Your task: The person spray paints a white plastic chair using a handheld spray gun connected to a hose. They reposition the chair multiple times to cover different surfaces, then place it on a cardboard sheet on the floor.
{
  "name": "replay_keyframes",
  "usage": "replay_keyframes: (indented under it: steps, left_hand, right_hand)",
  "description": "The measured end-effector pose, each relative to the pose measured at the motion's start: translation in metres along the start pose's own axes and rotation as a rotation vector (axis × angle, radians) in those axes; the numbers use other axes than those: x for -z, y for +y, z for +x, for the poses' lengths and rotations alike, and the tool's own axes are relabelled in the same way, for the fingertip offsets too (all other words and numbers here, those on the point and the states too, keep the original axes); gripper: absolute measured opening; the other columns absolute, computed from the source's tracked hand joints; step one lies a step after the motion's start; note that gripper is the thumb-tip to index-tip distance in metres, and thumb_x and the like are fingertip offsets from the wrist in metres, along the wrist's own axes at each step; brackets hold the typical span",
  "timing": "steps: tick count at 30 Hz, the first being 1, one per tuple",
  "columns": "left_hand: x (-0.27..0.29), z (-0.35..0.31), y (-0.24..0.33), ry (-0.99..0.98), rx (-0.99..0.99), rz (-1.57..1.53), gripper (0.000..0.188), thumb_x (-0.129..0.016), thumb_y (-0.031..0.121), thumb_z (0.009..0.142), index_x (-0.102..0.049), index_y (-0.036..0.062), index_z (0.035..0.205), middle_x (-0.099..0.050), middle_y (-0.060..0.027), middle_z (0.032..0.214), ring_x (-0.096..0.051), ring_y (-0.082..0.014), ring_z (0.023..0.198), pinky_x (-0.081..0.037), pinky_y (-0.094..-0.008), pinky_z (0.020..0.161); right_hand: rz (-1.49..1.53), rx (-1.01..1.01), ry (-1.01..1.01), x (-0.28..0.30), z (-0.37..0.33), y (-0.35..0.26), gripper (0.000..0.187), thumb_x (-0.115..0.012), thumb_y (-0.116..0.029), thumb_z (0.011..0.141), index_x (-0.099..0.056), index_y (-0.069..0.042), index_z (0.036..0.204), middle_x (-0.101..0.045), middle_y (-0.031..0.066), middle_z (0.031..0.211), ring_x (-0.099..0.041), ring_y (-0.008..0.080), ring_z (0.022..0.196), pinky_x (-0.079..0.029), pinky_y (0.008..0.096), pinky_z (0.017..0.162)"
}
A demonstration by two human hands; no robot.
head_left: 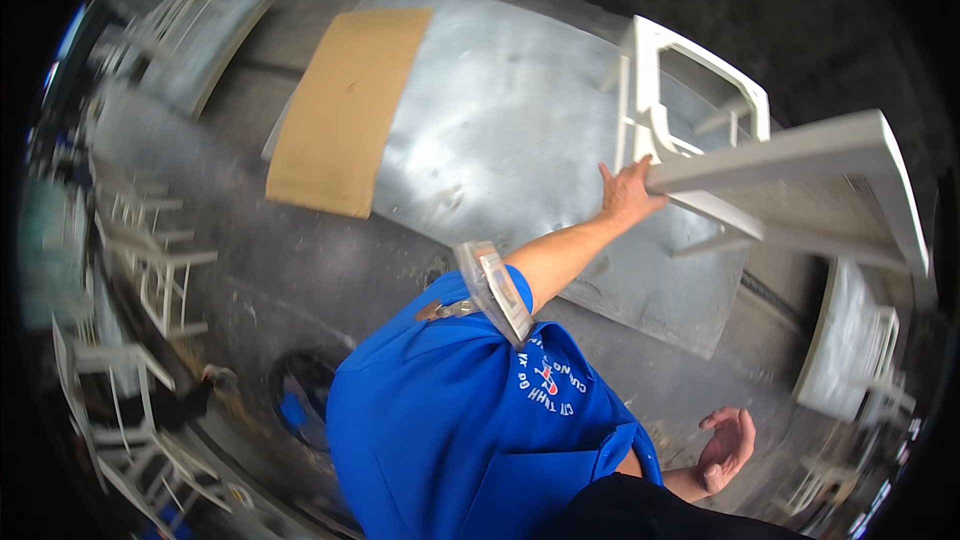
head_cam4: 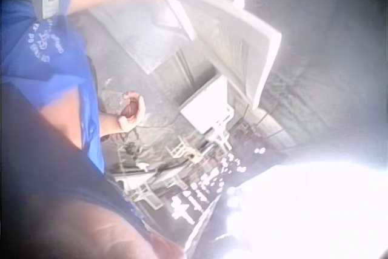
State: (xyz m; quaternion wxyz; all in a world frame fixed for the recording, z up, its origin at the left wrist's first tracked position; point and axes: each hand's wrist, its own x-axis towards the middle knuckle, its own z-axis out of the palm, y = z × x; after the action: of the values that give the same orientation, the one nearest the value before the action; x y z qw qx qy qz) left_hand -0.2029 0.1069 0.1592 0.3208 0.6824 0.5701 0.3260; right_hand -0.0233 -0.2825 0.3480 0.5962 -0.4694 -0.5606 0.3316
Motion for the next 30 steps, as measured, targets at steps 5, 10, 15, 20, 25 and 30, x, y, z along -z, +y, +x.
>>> replay_keyframes:
  steps: [5,10,15,20,25,30]
  left_hand:
    - [0.055,-0.069,-0.122,-0.209,0.157,0.092,0.091,-0.077,0.051,0.084,-0.037,0.0096,0.155,-0.067,-0.0220,0.126,-0.062,-0.0342,0.123,-0.018,-0.0713,0.119]
    - [0.157,-0.244,-0.362,-0.521,0.573,0.235,0.079,-0.074,0.046,0.082,-0.053,0.0092,0.148,-0.063,-0.0229,0.138,-0.060,-0.0405,0.128,-0.049,-0.0490,0.106]
    - [0.302,-0.421,-0.517,-0.297,1.032,0.478,0.062,-0.070,0.050,0.085,-0.071,0.0046,0.127,-0.070,-0.0228,0.125,-0.066,-0.0391,0.121,-0.052,-0.0461,0.104]
    - [0.421,-0.505,-0.551,0.308,1.348,0.080,0.056,-0.077,0.038,0.087,-0.068,0.0023,0.129,-0.070,-0.0201,0.127,-0.065,-0.0382,0.123,-0.050,-0.0457,0.104]
    - [0.422,-0.532,-0.563,0.859,1.317,-0.529,0.050,-0.077,0.033,0.089,-0.069,0.0001,0.125,-0.073,-0.0197,0.122,-0.068,-0.0331,0.116,-0.052,-0.0411,0.098]
    - [0.363,-0.582,-0.550,0.629,1.303,-0.434,0.052,-0.078,0.035,0.087,-0.069,0.0010,0.126,-0.073,-0.0185,0.121,-0.069,-0.0324,0.114,-0.052,-0.0413,0.098]
  right_hand:
    - [0.085,-0.007,-0.203,-0.037,0.045,0.011,0.100,-0.085,-0.053,0.076,-0.048,0.002,0.150,-0.063,0.0227,0.104,-0.061,0.0288,0.092,-0.050,0.0362,0.076]
    - [0.119,0.050,-0.438,-0.103,0.079,0.012,0.101,-0.082,-0.055,0.079,-0.043,0.002,0.153,-0.060,0.0225,0.109,-0.060,0.0271,0.093,-0.049,0.0362,0.078]
    - [0.144,0.033,-0.598,-0.205,0.127,0.028,0.098,-0.087,-0.054,0.073,-0.054,0.004,0.145,-0.066,0.0242,0.106,-0.065,0.0300,0.089,-0.053,0.0388,0.075]
    - [0.108,-0.090,-0.862,-0.329,0.172,0.018,0.095,-0.088,-0.052,0.071,-0.059,0.006,0.139,-0.068,0.0225,0.105,-0.066,0.0287,0.088,-0.053,0.0388,0.078]
    - [0.132,-0.073,-1.122,-0.472,0.193,0.006,0.093,-0.088,-0.051,0.068,-0.061,0.007,0.136,-0.069,0.0233,0.107,-0.066,0.0285,0.090,-0.052,0.0385,0.079]
    - [0.225,-0.084,-1.287,-0.581,0.190,0.000,0.093,-0.087,-0.051,0.065,-0.064,0.007,0.134,-0.070,0.0222,0.106,-0.066,0.0283,0.092,-0.051,0.0377,0.080]
